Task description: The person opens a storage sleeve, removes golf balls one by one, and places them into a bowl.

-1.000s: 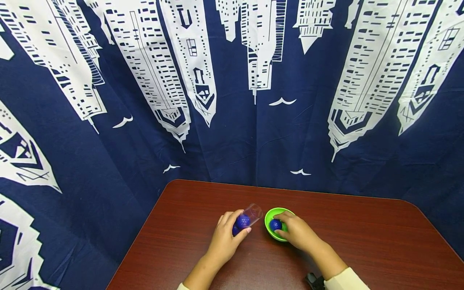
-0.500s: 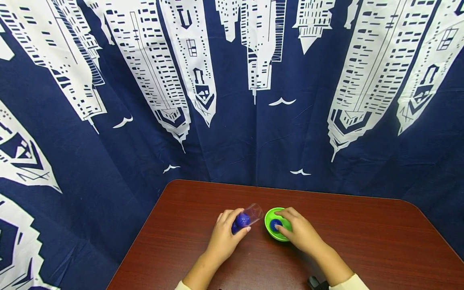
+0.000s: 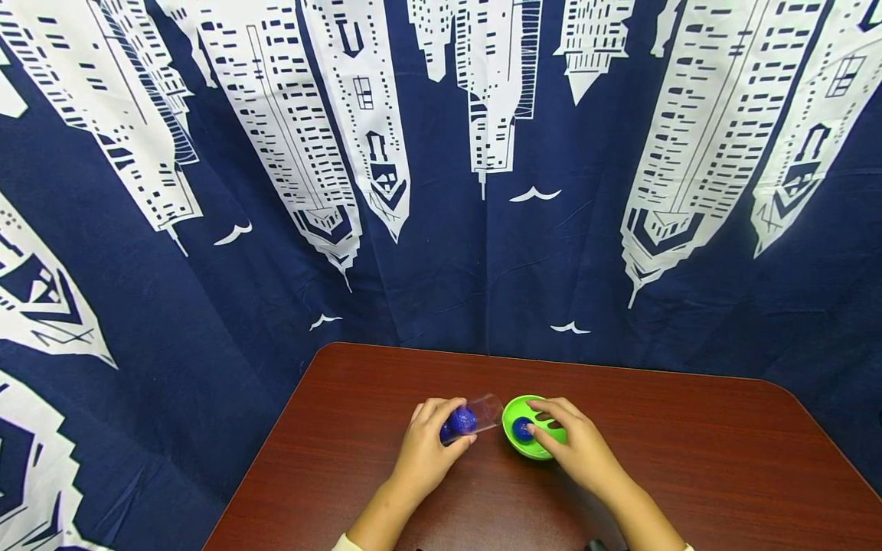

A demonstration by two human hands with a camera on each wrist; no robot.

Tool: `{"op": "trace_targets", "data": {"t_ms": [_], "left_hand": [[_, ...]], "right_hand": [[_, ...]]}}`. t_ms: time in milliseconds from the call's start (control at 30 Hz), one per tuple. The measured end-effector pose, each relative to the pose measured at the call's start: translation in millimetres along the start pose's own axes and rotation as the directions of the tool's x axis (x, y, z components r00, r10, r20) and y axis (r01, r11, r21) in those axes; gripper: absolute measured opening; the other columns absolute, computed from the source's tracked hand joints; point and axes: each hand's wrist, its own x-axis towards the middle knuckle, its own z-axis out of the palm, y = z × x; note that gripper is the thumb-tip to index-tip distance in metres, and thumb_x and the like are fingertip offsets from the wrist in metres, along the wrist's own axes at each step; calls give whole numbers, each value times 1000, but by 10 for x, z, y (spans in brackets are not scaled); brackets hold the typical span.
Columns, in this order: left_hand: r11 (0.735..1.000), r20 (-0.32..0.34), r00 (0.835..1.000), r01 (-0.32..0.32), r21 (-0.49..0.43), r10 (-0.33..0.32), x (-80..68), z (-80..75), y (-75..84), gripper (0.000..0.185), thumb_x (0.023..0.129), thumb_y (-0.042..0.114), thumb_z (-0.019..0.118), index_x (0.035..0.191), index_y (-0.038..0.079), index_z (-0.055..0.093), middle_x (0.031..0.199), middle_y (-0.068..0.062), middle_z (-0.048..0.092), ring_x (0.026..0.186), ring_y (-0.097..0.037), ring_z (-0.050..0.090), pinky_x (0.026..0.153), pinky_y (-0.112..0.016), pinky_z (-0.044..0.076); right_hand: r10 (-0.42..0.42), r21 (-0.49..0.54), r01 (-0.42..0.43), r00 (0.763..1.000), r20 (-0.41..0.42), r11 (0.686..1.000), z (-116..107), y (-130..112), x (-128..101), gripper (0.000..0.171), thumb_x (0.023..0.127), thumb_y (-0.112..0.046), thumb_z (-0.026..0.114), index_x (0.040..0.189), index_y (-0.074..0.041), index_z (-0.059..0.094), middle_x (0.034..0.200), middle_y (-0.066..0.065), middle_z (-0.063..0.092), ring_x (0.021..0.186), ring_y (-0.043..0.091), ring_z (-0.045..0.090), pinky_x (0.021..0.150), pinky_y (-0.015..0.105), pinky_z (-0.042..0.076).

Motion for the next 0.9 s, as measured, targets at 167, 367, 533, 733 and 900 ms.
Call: {"op": "trace_targets", "data": {"t_ms": [167, 367, 533, 733, 900], "left_hand": [[999, -29, 999, -28, 27, 28, 9, -2, 24, 54, 78, 29, 88, 128, 26, 67, 118, 8, 64, 109, -11, 56, 93, -36, 53], [994, -58, 996, -70, 79, 74, 15, -6, 55, 54, 75, 28, 91, 124, 26, 70, 116, 7, 64, 110, -13, 56, 95, -40, 49], [988, -71, 992, -97, 120, 107, 14, 2, 51, 56, 72, 27, 92, 124, 27, 70, 116, 7, 63, 111, -14, 55, 95, -40, 46], [972, -91, 981, -151, 178, 169, 20, -6, 62, 57, 70, 26, 94, 122, 25, 72, 115, 8, 63, 110, -13, 54, 95, -39, 46], [955, -98, 969, -201, 221, 226, 32, -18, 82, 58, 68, 23, 95, 122, 24, 73, 115, 6, 64, 110, -15, 55, 97, -43, 47]], "right_hand": [[16, 30, -15, 1000, -10, 999, -8, -52, -58, 35, 90, -13, 76, 124, -13, 69, 112, 3, 71, 95, 19, 72, 83, 37, 60], [25, 97, -24, 1000, -5, 995, -16, -119, -102, 32, 93, -15, 73, 125, -18, 68, 111, -2, 69, 95, 11, 71, 81, 35, 61], [23, 130, -23, 1000, 2, 991, -2, -159, -127, 32, 94, -14, 73, 125, -18, 68, 111, 1, 69, 95, 10, 70, 80, 32, 60], [44, 200, -50, 998, 36, 979, 8, -200, -147, 32, 95, -17, 71, 127, -15, 67, 117, 7, 70, 96, 11, 71, 80, 26, 60], [86, 262, -107, 992, 92, 959, 14, -217, -163, 35, 96, -20, 70, 129, -12, 65, 119, 9, 68, 98, 12, 71, 81, 25, 60]]}}
